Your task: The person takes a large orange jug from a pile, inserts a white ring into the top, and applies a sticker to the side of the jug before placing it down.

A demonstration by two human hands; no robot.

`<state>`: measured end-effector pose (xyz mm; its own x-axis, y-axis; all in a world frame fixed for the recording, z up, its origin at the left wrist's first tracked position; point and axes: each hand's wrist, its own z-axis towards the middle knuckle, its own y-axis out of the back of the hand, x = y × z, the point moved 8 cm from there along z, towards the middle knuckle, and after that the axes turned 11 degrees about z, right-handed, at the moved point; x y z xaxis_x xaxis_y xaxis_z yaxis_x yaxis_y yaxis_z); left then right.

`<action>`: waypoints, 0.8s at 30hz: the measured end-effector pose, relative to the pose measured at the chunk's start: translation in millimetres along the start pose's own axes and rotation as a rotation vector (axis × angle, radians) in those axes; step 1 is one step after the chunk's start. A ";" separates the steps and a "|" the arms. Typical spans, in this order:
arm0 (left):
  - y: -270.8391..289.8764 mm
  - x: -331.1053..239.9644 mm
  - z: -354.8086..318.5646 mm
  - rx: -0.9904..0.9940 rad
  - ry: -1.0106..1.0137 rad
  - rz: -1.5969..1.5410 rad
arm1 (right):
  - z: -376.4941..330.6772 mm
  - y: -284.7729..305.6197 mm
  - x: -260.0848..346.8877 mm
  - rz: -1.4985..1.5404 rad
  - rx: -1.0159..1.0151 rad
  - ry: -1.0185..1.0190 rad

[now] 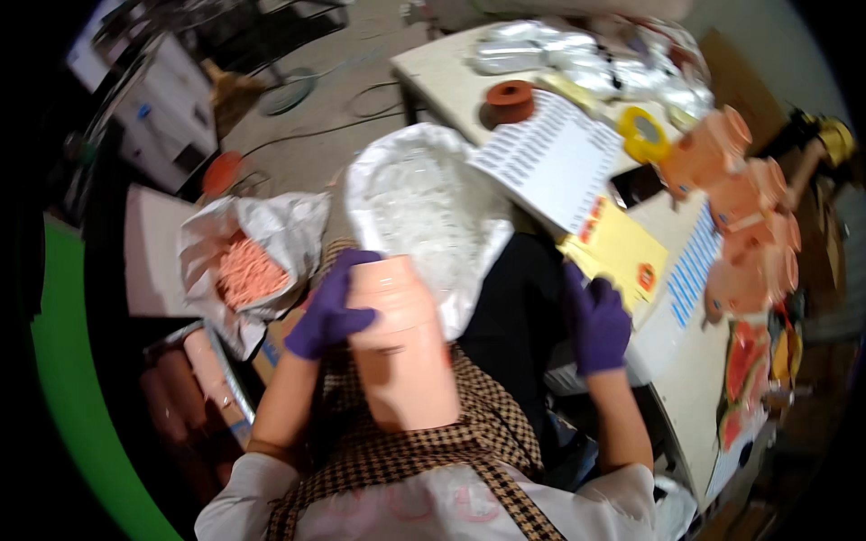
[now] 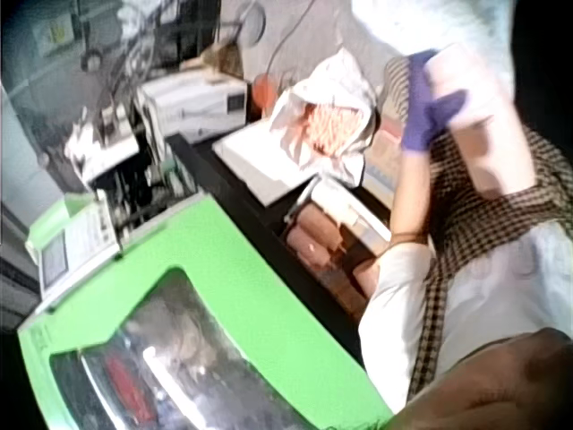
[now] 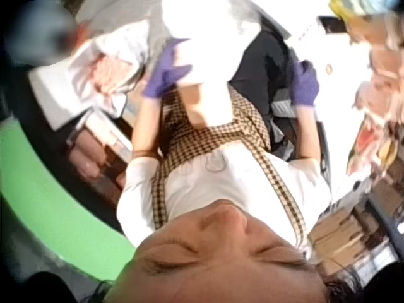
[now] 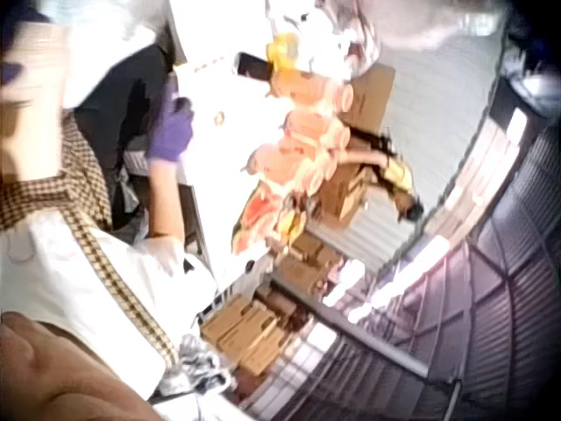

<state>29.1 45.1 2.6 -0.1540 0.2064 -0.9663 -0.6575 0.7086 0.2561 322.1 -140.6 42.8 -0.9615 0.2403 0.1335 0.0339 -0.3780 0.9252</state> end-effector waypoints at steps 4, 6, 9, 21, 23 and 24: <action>17.6 -21.9 -3.0 -0.309 -0.188 -0.288 | 12.5 26.5 -108.3 -0.043 -0.230 -0.122; 18.9 -61.1 2.2 -0.253 -0.436 -0.295 | 13.0 16.6 -75.3 0.460 -0.151 -0.035; -58.4 -103.4 40.0 0.142 -0.696 -0.584 | -29.1 -13.2 11.3 1.309 0.421 0.078; -95.9 -55.8 37.8 -0.052 -0.312 -0.307 | -261.7 101.4 -255.4 0.978 -0.766 -0.755; -70.8 -21.6 21.7 -0.219 -0.163 -0.112 | -271.6 103.2 -302.6 0.683 -0.684 -0.746; -46.7 0.7 1.1 -0.322 -0.057 -0.010 | -252.3 83.8 -322.5 0.566 -0.579 -0.702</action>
<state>60.5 12.9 -10.0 -0.1109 0.2442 -0.9634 -0.8596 0.4629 0.2163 566.2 -475.3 -12.3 -0.4681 0.2875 0.8356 0.1138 -0.9181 0.3797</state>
